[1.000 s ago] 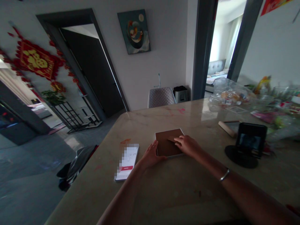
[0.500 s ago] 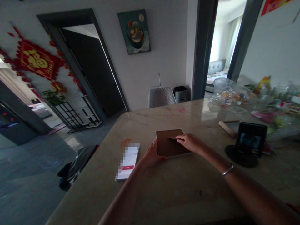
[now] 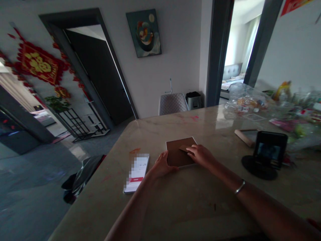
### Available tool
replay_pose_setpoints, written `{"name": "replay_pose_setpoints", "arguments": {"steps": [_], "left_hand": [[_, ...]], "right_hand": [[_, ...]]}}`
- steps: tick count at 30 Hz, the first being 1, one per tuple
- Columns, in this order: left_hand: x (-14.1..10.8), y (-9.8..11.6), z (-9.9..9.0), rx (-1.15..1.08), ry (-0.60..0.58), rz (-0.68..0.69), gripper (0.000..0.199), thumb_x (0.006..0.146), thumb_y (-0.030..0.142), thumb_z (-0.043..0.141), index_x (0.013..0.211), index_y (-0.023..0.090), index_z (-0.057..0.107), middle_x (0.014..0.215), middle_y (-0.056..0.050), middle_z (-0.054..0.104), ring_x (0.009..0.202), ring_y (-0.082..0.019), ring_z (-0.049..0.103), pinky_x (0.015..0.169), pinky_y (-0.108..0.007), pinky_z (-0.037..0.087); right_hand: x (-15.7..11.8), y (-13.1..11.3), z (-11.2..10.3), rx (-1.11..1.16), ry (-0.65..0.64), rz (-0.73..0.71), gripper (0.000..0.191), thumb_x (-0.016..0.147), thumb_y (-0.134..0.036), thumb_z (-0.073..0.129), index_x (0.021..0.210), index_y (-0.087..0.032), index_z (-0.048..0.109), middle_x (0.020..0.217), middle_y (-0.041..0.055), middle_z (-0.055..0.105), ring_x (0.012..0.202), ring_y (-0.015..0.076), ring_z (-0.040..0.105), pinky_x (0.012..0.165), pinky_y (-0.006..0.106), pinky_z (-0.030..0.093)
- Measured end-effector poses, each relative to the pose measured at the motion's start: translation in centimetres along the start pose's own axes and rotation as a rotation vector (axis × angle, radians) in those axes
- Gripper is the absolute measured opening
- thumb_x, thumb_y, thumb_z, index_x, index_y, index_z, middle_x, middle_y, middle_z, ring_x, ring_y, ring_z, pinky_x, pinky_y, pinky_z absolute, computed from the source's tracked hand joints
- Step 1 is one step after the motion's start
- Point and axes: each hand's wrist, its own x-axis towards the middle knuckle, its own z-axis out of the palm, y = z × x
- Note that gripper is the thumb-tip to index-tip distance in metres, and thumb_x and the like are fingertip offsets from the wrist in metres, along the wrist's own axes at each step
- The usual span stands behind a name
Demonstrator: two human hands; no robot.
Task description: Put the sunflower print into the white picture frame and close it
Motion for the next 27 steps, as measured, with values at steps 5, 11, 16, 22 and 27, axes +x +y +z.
{"name": "replay_pose_setpoints", "arguments": {"steps": [5, 11, 16, 22, 27], "left_hand": [[0.1, -0.2, -0.2, -0.019, 0.01, -0.006, 0.091, 0.043, 0.038, 0.076, 0.126, 0.018, 0.043, 0.126, -0.015, 0.047, 0.121, -0.035, 0.034, 0.1, -0.046, 0.028], [0.1, -0.1, -0.1, -0.068, -0.004, 0.043, 0.095, 0.044, 0.033, 0.077, 0.129, 0.02, 0.038, 0.128, -0.014, 0.045, 0.121, -0.034, 0.034, 0.1, -0.047, 0.026], [0.1, -0.2, -0.1, -0.105, -0.022, 0.036, 0.101, 0.044, 0.035, 0.078, 0.132, 0.019, 0.033, 0.13, -0.016, 0.041, 0.12, -0.035, 0.034, 0.1, -0.048, 0.025], [0.3, -0.9, 0.0, -0.229, -0.06, 0.094, 0.099, 0.044, 0.031, 0.079, 0.132, 0.019, 0.035, 0.129, -0.016, 0.042, 0.121, -0.036, 0.033, 0.101, -0.048, 0.022], [0.2, -0.8, 0.1, -0.418, -0.036, 0.095, 0.096, 0.044, 0.026, 0.08, 0.13, 0.021, 0.038, 0.128, -0.015, 0.045, 0.122, -0.034, 0.033, 0.101, -0.045, 0.025]], "right_hand": [[0.0, -0.3, 0.1, 0.027, 0.007, 0.017, 0.027, 0.083, -0.028, 0.046, 0.103, -0.021, 0.063, 0.091, 0.0076, 0.065, 0.082, 0.0173, 0.059, 0.072, 0.027, 0.044], [0.3, -0.2, -0.8, 0.15, 0.05, 0.067, 0.025, 0.082, -0.028, 0.047, 0.098, -0.023, 0.065, 0.094, 0.0053, 0.068, 0.084, 0.0173, 0.062, 0.075, 0.028, 0.047], [0.4, 0.3, -1.7, 0.249, 0.01, 0.091, 0.027, 0.081, -0.031, 0.046, 0.098, -0.025, 0.066, 0.097, 0.004, 0.068, 0.083, 0.0176, 0.064, 0.074, 0.029, 0.048], [0.4, 0.7, -1.5, 0.269, 0.017, 0.043, 0.026, 0.081, -0.03, 0.046, 0.097, -0.023, 0.066, 0.096, 0.005, 0.068, 0.086, 0.018, 0.063, 0.077, 0.029, 0.048], [0.2, 0.8, -0.3, 0.208, 0.096, 0.01, 0.025, 0.079, -0.028, 0.049, 0.098, -0.022, 0.065, 0.095, 0.0053, 0.067, 0.086, 0.0183, 0.061, 0.079, 0.031, 0.046]]}}
